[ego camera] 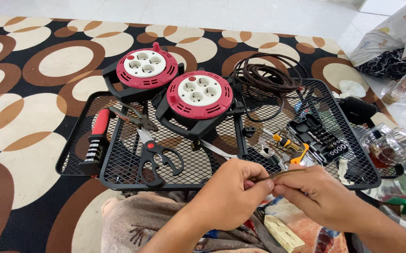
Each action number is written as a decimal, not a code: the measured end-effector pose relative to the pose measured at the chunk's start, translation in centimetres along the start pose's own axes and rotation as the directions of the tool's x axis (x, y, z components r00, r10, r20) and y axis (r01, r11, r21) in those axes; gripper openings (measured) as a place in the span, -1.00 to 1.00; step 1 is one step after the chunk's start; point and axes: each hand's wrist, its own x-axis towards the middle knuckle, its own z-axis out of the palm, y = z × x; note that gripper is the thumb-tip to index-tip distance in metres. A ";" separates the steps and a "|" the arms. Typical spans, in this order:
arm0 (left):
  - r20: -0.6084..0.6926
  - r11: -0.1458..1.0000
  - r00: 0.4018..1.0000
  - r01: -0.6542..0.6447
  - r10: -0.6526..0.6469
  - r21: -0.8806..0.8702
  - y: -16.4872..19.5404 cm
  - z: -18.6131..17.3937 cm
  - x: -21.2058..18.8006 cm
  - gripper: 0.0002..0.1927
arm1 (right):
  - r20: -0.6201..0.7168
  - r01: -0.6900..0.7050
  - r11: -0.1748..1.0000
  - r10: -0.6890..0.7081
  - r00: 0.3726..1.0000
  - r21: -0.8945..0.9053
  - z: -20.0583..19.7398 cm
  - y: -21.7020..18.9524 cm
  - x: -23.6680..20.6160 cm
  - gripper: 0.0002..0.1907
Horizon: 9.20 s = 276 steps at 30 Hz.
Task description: The person sits on a bed with a mesh tray holding two cable reel power strips, scissors, pliers and a screwdriver set. They cut and strip the insulation from a small electrical wire with scissors, pull the cut pieces apart by hand, and handle the wire ends and tools across the tray.
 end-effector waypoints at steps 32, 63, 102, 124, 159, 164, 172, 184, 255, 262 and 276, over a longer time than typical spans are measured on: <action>-0.171 0.997 0.983 -0.077 0.072 -0.024 3.4 -0.7 -1.5 -0.81 | -0.032 -0.066 0.403 0.230 0.973 0.913 1.6 5.5 -3.8 -0.75; -0.322 0.944 0.917 -0.134 0.234 0.301 -0.1 2.1 -3.4 -0.90 | -0.255 -0.079 0.965 0.145 0.956 0.251 4.9 -1.8 -0.7 -0.84; -0.542 0.958 0.796 -0.162 0.269 0.238 -7.2 -3.9 2.4 -0.89 | -0.475 -0.001 1.000 0.014 0.880 0.028 9.5 1.0 7.3 -0.89; -0.540 0.957 0.800 -0.140 0.260 0.254 -7.0 -4.0 2.4 -0.87 | -0.473 -0.019 0.999 0.036 0.880 0.041 9.5 0.8 7.2 -0.88; -0.572 0.943 0.774 -0.099 0.273 0.316 -6.8 -3.3 2.6 -0.83 | -0.498 0.010 0.993 0.052 0.866 0.121 9.6 1.6 7.1 -0.92; -0.572 0.942 0.771 -0.105 0.279 0.319 -6.7 -3.2 2.5 -0.84 | -0.497 0.022 0.993 0.038 0.867 0.114 9.6 1.5 7.1 -0.92; -0.571 0.950 0.782 -0.081 0.248 0.301 -6.5 -3.2 2.4 -0.84 | -0.482 -0.016 0.991 0.077 0.873 0.130 9.4 1.5 7.1 -0.90; -0.592 0.966 0.768 -0.141 0.245 0.217 -6.9 -3.8 2.3 -0.85 | -0.465 -0.025 0.992 0.081 0.882 0.125 9.4 2.1 7.1 -0.87; -0.509 0.991 0.861 -0.050 -0.021 -0.127 -7.4 -4.9 2.1 -0.84 | -0.557 0.172 0.888 0.107 0.824 0.426 9.7 5.3 6.6 -0.88; -0.482 0.992 0.873 -0.116 0.077 -0.052 -8.1 -4.9 2.3 -0.82 | -0.505 0.069 0.919 0.150 0.850 0.388 9.6 4.6 6.4 -0.88; -0.449 0.934 0.893 -0.140 -0.024 -0.328 -8.3 -5.5 2.4 -0.61 | -0.814 -0.385 0.920 0.166 0.556 -0.076 2.7 8.8 -1.7 -0.84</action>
